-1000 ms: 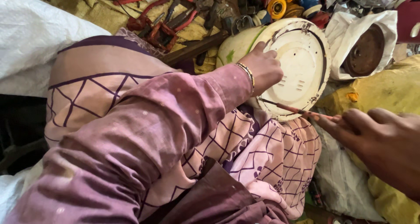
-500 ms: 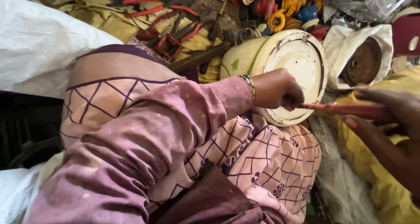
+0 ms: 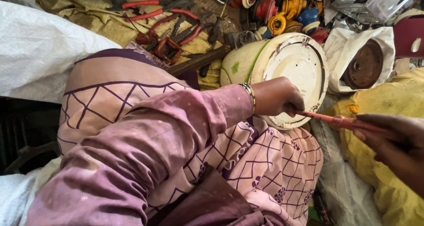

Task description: The person sits on the floor in a cluttered workshop and uses a red-handled screwdriver to remove screws from the bottom of a white plastic appliance base. They manipulate the base and the tool to access and loosen the fasteners.

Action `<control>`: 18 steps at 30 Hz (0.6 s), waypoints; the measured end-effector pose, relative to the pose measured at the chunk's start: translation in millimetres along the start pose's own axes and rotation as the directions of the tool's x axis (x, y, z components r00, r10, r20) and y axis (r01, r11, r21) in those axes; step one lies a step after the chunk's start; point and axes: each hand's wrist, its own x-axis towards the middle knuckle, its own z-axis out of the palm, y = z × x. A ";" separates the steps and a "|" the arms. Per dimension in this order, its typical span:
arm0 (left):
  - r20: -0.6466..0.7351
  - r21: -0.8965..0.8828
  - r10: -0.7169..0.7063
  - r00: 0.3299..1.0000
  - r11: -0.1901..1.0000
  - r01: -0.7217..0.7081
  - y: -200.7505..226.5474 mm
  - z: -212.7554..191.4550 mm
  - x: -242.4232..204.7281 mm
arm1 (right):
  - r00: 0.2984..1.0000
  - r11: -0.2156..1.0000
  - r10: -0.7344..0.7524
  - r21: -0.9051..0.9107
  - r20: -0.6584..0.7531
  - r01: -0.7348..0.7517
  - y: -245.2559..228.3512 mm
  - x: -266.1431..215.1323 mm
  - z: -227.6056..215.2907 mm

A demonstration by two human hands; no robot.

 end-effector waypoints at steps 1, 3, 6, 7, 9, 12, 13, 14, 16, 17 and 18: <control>-0.009 -0.003 0.008 1.000 1.000 -0.008 -0.1 0.9 -0.6 | 0.990 0.990 0.135 -0.035 0.032 -0.134 1.7 1.5 -1.1; 0.009 0.057 -0.001 1.000 0.998 0.001 -0.2 1.7 -0.8 | 0.916 0.916 0.394 -0.117 0.075 -0.384 2.6 7.3 -6.2; 0.029 0.093 -0.016 0.999 0.996 0.013 -0.5 1.3 0.0 | 0.875 0.881 0.463 -0.185 0.143 -0.436 -2.9 11.3 -14.0; 0.034 0.095 -0.022 0.999 0.995 0.018 -0.7 1.9 0.3 | 0.869 0.879 0.467 -0.194 0.160 -0.437 -5.9 10.5 -15.3; 0.055 0.082 -0.035 0.998 0.996 0.031 -1.6 3.4 1.1 | 0.867 0.880 0.465 -0.206 0.178 -0.429 -13.1 7.0 -14.5; 0.065 0.093 -0.045 0.997 0.995 0.038 -3.8 2.7 1.3 | 0.942 0.949 0.302 -0.144 0.149 -0.282 -23.8 5.3 -10.6; 0.067 0.102 -0.045 0.997 0.994 0.038 -4.6 2.0 1.1 | 0.978 0.985 0.161 -0.087 0.134 -0.150 -26.7 5.7 -9.2; 0.075 0.119 -0.066 0.995 0.991 0.056 -5.4 0.7 0.6 | 0.990 0.994 -0.107 0.022 0.091 0.105 -29.2 10.2 -7.9; 0.089 0.154 -0.109 0.990 0.984 0.094 -6.7 -1.4 -2.1 | 0.941 0.940 -0.339 -0.034 0.011 0.340 -34.0 17.6 -6.7; 0.101 0.142 -0.114 0.988 0.985 0.099 -7.0 -1.8 -3.5 | 0.948 0.932 -0.318 -0.182 0.003 0.313 -36.4 19.9 -6.9; 0.110 0.132 -0.121 0.987 0.986 0.106 -6.7 -2.5 -4.2 | 0.954 0.903 -0.301 -0.324 -0.006 0.283 -39.0 21.8 -6.9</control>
